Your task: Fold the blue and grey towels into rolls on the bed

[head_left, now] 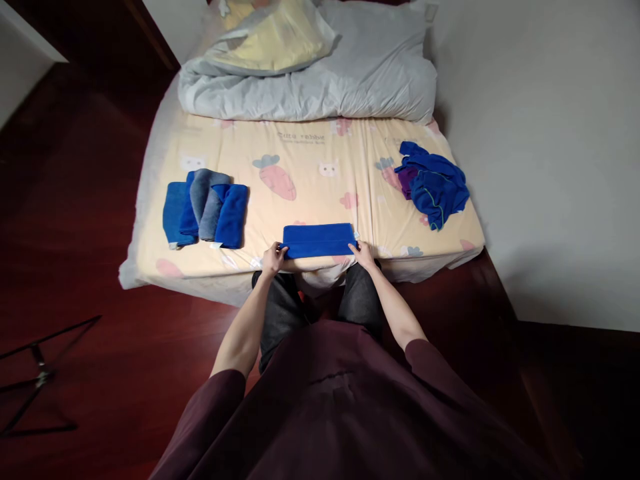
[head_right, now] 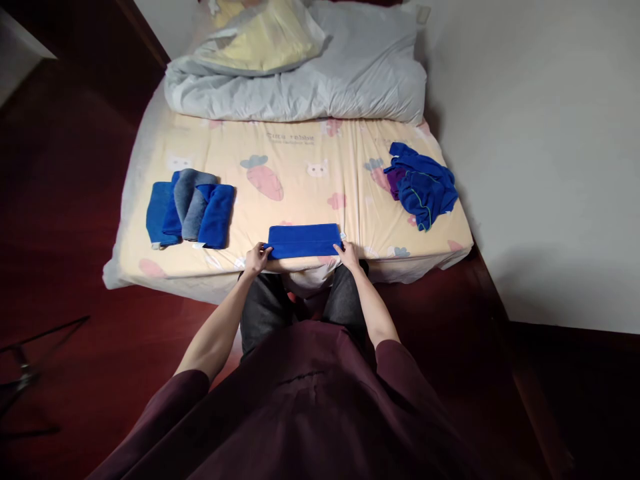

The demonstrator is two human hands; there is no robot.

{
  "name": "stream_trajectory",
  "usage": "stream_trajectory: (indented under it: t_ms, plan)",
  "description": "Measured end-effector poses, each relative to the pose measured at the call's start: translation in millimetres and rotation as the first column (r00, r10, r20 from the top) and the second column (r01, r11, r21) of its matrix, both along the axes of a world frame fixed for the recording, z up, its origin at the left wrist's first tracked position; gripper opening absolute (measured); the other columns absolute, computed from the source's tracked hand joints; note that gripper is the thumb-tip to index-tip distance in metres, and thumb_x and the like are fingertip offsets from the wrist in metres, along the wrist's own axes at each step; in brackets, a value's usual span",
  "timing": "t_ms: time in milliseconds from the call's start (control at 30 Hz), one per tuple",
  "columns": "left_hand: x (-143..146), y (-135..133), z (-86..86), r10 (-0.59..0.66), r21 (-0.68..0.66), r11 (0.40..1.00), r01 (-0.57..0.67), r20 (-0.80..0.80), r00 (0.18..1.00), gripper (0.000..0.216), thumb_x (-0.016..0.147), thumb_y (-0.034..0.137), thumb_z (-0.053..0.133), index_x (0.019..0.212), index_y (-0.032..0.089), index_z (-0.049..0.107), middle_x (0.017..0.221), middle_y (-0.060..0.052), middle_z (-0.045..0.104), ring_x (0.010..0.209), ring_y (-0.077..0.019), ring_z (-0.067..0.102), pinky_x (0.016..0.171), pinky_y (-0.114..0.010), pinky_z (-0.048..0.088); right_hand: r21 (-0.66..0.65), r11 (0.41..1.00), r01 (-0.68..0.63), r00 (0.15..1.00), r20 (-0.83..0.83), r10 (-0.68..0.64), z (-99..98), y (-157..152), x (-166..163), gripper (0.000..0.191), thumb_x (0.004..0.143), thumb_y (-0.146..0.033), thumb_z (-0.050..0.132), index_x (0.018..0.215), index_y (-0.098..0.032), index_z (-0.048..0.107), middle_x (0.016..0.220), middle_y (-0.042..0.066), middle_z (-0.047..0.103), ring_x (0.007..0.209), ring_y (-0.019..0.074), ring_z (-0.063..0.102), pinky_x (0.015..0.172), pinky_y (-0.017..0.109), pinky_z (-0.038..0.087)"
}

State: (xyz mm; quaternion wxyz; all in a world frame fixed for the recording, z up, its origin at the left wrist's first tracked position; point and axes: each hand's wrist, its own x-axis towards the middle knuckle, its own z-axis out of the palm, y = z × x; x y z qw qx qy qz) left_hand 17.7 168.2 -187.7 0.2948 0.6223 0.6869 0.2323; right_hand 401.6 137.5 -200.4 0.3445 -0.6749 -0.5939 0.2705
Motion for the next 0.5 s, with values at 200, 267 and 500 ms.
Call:
stream_trajectory:
  t_ms: [200,267,500]
  plan:
    - [0.9,-0.9,4.1,0.002,0.004,1.0,-0.002,0.006,1.0,0.028,0.095,0.04,0.064,0.112,0.019,0.067,0.107,-0.014,0.079,0.101,-0.0298,0.076,0.092,-0.038,0.057,-0.018,1.0,0.004,0.999,-0.045,-0.005,8.5,-0.2,-2.3,0.046,0.088,-0.065,0.061,0.071,-0.023,0.058,0.07,0.003,0.063,0.072,0.0205,0.063,0.066,0.028,0.048]
    - [1.3,-1.0,5.3,0.004,0.005,1.0,-0.004,0.009,1.0,0.027,0.095,0.039,0.064,0.111,0.018,0.068,0.107,-0.015,0.079,0.101,-0.03,0.076,0.092,-0.038,0.057,-0.021,1.0,-0.001,0.998,-0.057,0.0,9.3,-0.6,-2.3,0.046,0.087,-0.067,0.06,0.071,-0.023,0.057,0.07,0.003,0.064,0.072,0.0204,0.063,0.065,0.028,0.047]
    - [1.2,-1.6,4.7,0.005,0.002,1.0,-0.005,0.021,1.0,0.025,0.094,0.038,0.065,0.11,0.018,0.067,0.103,-0.014,0.079,0.099,-0.0298,0.076,0.093,-0.039,0.057,-0.009,1.0,0.015,0.998,-0.057,-0.016,9.5,-0.8,-1.8,0.045,0.086,-0.065,0.063,0.069,-0.023,0.058,0.07,0.005,0.068,0.069,0.0215,0.064,0.064,0.029,0.048]
